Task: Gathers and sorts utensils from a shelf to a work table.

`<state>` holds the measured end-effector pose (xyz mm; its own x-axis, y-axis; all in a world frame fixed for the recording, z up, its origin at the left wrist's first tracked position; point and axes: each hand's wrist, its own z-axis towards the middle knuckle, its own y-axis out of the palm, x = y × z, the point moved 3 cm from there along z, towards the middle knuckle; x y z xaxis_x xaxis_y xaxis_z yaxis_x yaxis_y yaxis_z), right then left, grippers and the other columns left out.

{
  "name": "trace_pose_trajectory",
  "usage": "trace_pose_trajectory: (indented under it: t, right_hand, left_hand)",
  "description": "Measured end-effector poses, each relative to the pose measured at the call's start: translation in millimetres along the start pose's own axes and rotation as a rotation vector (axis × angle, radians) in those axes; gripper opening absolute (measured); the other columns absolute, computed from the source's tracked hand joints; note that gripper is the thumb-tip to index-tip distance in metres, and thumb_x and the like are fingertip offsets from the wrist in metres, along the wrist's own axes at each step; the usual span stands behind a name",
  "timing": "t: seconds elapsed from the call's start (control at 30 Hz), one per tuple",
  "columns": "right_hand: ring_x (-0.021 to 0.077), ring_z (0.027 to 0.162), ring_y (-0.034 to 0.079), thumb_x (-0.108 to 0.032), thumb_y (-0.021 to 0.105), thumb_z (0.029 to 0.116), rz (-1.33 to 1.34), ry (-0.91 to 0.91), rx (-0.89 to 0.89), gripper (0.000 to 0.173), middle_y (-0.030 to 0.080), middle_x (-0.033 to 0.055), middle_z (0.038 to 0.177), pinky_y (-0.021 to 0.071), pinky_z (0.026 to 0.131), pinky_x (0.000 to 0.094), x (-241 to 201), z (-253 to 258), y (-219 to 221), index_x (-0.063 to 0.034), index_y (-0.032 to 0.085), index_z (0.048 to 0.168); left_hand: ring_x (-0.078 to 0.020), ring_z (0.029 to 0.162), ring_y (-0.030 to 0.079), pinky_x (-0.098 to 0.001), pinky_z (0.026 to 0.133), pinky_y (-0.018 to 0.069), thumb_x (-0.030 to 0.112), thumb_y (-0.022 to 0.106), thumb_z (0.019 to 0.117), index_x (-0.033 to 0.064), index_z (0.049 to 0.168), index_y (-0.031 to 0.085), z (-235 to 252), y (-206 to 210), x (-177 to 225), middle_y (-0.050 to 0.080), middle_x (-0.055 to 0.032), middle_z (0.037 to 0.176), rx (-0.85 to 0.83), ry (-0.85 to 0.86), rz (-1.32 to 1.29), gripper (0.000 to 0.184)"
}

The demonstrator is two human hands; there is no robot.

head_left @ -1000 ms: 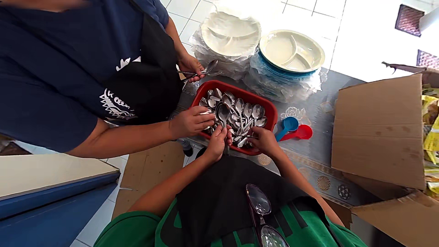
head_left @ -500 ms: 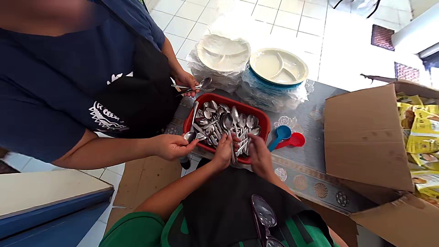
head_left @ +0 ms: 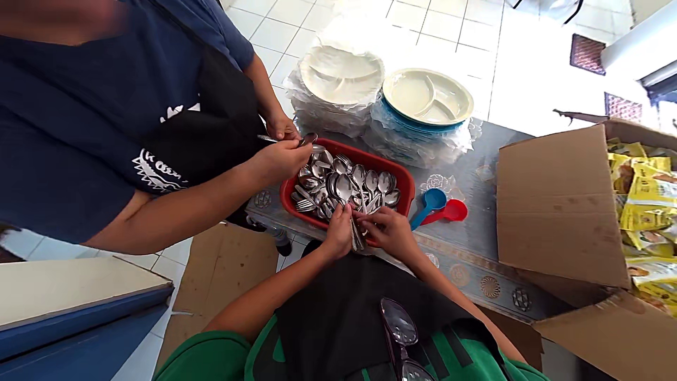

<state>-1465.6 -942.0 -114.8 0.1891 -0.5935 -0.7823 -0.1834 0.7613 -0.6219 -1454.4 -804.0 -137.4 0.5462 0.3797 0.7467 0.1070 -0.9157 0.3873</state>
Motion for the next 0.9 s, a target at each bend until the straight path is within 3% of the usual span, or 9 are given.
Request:
trace_pose_trajectory:
  t: [0.07,0.2,0.27,0.37,0.53,0.63,0.73,0.9]
  right_hand:
    - [0.0198,0.081,0.067,-0.017,0.065,0.0968,0.060,0.160,-0.052,0.022,0.072,0.0171,0.102,0.0554,0.077,0.0374,9.7,11.0,-11.4,-0.0010,0.079,0.101]
    - [0.0419,0.101,0.069,-0.021,0.063,0.1019,-0.144,0.448,0.043,0.032,0.071,0.0253,0.111,0.0517,0.092,0.0626,48.0,41.3,-33.9,0.0041,0.068,0.121]
    - [0.0479,0.109,0.065,-0.023,0.061,0.1032,-0.188,0.552,0.077,0.037,0.068,0.0294,0.116,0.0476,0.096,0.0674,71.3,54.8,-44.5,0.0053,0.065,0.127]
    - [0.0501,0.111,0.064,-0.027,0.061,0.1034,-0.219,0.674,0.048,0.042,0.066,0.0327,0.116,0.0476,0.095,0.0680,88.3,71.4,-46.9,0.0081,0.063,0.127]
    - [0.0515,0.111,0.063,-0.035,0.067,0.0997,-0.297,0.789,-0.018,0.049,0.065,0.0356,0.114,0.0488,0.090,0.0690,82.6,92.1,-29.2,0.0123,0.065,0.110]
    - [0.0484,0.113,0.064,-0.036,0.072,0.0952,-0.373,0.838,0.029,0.048,0.067,0.0324,0.115,0.0495,0.090,0.0678,83.6,99.5,-19.4,0.0098,0.066,0.108]
    - [0.0473,0.114,0.064,-0.039,0.073,0.0939,-0.373,0.849,0.022,0.048,0.068,0.0302,0.117,0.0484,0.092,0.0686,88.9,101.4,-17.6,0.0045,0.069,0.114]
    - [0.0466,0.121,0.061,-0.039,0.061,0.1016,-0.331,0.843,-0.086,0.047,0.066,0.0272,0.126,0.0457,0.096,0.0694,95.4,106.6,-12.5,-0.0032,0.063,0.131]
  left_hand:
    - [-0.0106,0.061,0.059,-0.0258,0.060,0.0547,0.020,0.022,0.1149,0.0026,0.117,0.044,-3.7,-2.8,-1.7,0.059,-0.0048,0.084,-0.047,-0.076,0.033,0.029]
    - [-0.0075,0.049,0.046,-0.0214,0.051,0.0487,0.022,0.024,0.1148,0.0093,0.103,0.043,-8.6,-8.8,-5.4,0.044,0.0030,0.066,-0.149,-0.160,0.009,0.025]
    - [-0.0048,0.046,0.040,-0.0185,0.047,0.0424,0.021,0.025,0.1146,0.0111,0.099,0.043,-9.1,-11.8,-3.9,0.038,0.0059,0.061,-0.182,-0.148,-0.026,0.026]
    - [-0.0026,0.044,0.035,-0.0165,0.044,0.0366,0.020,0.024,0.1144,0.0120,0.096,0.044,-10.9,-15.4,-0.4,0.035,0.0080,0.059,-0.223,-0.124,-0.028,0.028]
    - [-0.0018,0.043,0.035,-0.0163,0.044,0.0365,0.021,0.024,0.1141,0.0107,0.103,0.051,-11.7,-17.9,1.4,0.036,0.0091,0.058,-0.241,-0.073,-0.039,0.031]
    - [-0.0021,0.043,0.036,-0.0161,0.044,0.0373,0.019,0.027,0.1139,0.0104,0.103,0.050,-9.7,-21.0,1.3,0.037,0.0086,0.058,-0.220,-0.074,-0.058,0.027]
    - [-0.0025,0.043,0.037,-0.0163,0.044,0.0377,0.018,0.029,0.1136,0.0108,0.103,0.049,-7.9,-22.7,1.2,0.037,0.0081,0.058,-0.198,-0.078,-0.078,0.024]
    - [-0.0029,0.044,0.037,-0.0164,0.044,0.0380,0.018,0.028,0.1139,0.0097,0.104,0.049,-6.8,-21.3,3.5,0.037,0.0077,0.059,-0.178,-0.086,-0.068,0.025]
